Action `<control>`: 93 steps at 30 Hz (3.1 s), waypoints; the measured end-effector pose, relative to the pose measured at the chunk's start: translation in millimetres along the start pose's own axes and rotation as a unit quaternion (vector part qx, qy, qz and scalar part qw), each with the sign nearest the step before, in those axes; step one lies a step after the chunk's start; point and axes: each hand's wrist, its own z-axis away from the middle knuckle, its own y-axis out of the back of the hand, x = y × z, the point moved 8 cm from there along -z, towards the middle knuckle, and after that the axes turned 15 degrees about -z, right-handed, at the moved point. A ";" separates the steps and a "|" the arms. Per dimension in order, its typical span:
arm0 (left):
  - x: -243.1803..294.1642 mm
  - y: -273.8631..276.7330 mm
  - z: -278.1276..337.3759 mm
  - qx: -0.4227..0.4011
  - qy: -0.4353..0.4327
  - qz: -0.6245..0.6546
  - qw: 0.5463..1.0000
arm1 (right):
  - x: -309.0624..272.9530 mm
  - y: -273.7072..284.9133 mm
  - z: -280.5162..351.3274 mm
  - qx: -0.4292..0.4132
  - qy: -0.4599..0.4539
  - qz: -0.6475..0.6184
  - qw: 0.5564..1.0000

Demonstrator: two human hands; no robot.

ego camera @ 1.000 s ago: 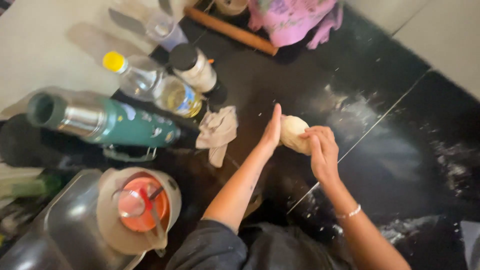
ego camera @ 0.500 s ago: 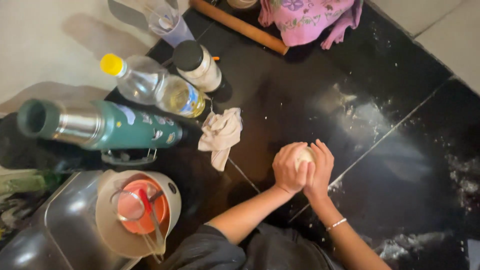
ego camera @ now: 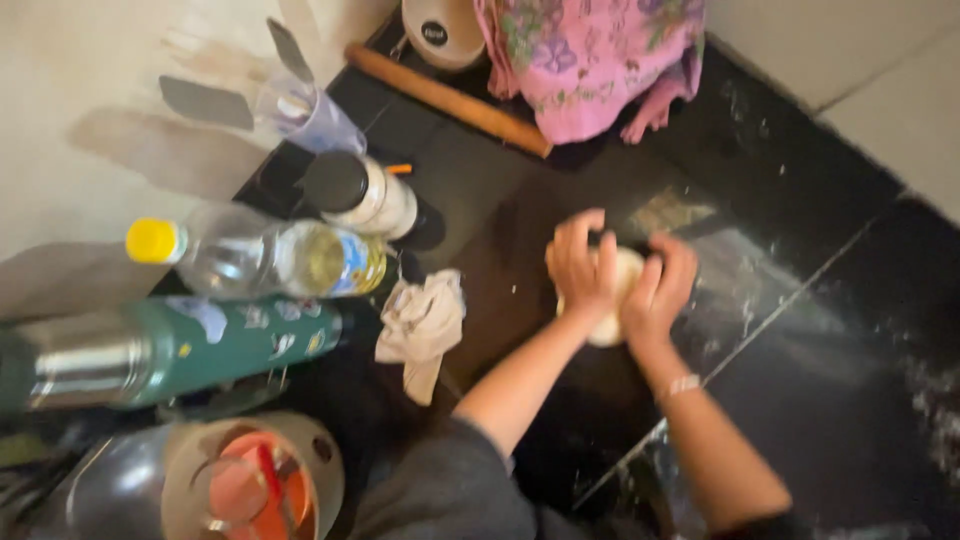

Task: Kneading a piece of dough on a floured countertop.

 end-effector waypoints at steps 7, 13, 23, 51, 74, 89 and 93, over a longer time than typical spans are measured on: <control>-53.5 -66.8 6.1 -0.362 0.326 0.163 0.858 | 94.5 10.1 27.8 0.027 -0.399 -0.259 0.879; 12.7 47.8 31.4 -0.280 -0.052 -0.131 0.950 | 18.0 24.4 54.0 -0.036 -0.281 -0.064 0.957; -4.2 53.9 116.1 -0.222 0.172 0.147 0.948 | -78.6 51.9 76.4 -0.060 -0.258 -0.098 0.959; -16.5 9.4 19.2 0.022 -0.153 -0.162 0.974 | 21.3 -25.4 40.0 -0.110 -0.140 0.164 0.970; 25.0 138.6 163.1 -0.159 -0.183 -0.003 0.970 | -96.8 41.5 171.0 -0.150 -0.019 -0.058 0.987; 30.2 20.3 27.0 -0.066 -0.100 -0.103 0.987 | 17.5 9.3 28.0 -0.071 -0.039 0.142 0.987; 28.9 -5.7 -17.4 -0.025 -0.083 -0.112 0.990 | 25.8 -1.7 -23.0 -0.035 -0.055 0.161 0.985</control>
